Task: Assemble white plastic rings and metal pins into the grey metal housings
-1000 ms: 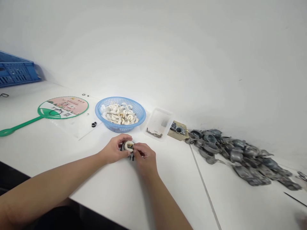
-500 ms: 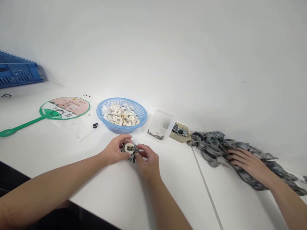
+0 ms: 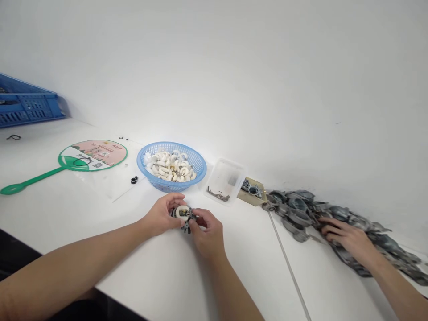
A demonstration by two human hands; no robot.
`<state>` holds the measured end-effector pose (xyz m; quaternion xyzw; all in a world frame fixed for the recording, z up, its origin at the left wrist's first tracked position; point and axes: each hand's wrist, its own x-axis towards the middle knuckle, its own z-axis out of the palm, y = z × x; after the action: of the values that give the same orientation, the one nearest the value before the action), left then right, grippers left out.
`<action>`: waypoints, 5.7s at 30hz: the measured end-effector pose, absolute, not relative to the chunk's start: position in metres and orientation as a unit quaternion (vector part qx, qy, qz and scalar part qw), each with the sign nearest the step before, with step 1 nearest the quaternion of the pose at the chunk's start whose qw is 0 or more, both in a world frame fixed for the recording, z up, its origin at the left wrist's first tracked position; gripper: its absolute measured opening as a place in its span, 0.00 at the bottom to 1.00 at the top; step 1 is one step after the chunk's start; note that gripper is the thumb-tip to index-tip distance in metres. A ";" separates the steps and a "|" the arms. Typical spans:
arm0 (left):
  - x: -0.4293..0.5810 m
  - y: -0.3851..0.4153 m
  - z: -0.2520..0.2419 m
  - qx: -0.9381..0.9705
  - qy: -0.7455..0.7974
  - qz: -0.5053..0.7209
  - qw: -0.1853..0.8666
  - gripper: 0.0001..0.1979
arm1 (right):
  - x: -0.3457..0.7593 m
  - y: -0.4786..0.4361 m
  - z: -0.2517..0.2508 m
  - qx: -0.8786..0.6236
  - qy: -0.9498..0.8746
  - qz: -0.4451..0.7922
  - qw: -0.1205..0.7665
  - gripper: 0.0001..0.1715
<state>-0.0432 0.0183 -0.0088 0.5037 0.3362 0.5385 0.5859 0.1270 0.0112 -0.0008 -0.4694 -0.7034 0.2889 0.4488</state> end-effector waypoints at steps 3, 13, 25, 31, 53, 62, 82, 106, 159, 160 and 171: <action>-0.044 0.018 -0.008 0.515 0.338 0.535 0.578 0.33 | 0.128 0.012 -0.001 -0.476 -0.704 0.282 0.445 0.13; -0.044 0.019 -0.006 0.510 0.327 0.537 0.587 0.37 | 0.128 0.013 -0.002 -0.482 -0.683 0.310 0.453 0.14; -0.045 0.019 -0.007 0.548 0.366 0.525 0.539 0.24 | 0.129 0.016 -0.005 -0.471 -0.681 0.316 0.462 0.14; -0.044 0.020 -0.008 0.521 0.368 0.526 0.562 0.29 | 0.132 0.021 -0.012 -0.471 -0.675 0.337 0.457 0.18; -0.045 0.022 -0.009 0.538 0.386 0.516 0.543 0.30 | 0.133 0.020 -0.008 -0.484 -0.671 0.328 0.456 0.17; -0.045 0.018 -0.009 0.525 0.385 0.516 0.557 0.30 | 0.136 0.015 -0.005 -0.520 -0.652 0.263 0.485 0.21; -0.041 0.020 -0.010 0.517 0.379 0.518 0.566 0.30 | 0.166 0.134 0.045 -0.648 -0.762 -0.022 0.005 0.16; -0.038 0.021 -0.004 0.521 0.377 0.511 0.570 0.29 | 0.175 0.146 0.042 -0.605 -0.796 -0.011 0.020 0.15; -0.047 0.018 -0.006 0.558 0.391 0.511 0.524 0.26 | 0.090 -0.026 0.008 -0.685 -0.472 0.194 0.520 0.20; -0.047 0.017 -0.005 0.556 0.392 0.510 0.525 0.26 | 0.092 -0.028 0.008 -0.690 -0.473 0.197 0.511 0.20; -0.048 0.019 -0.007 0.568 0.399 0.509 0.509 0.26 | 0.127 -0.043 0.002 -0.725 -0.570 0.145 0.358 0.13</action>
<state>-0.0478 0.0187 -0.0075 0.5681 0.3986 0.5089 0.5093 0.1273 -0.0433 0.0024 -0.7253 -0.5700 0.1455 0.3576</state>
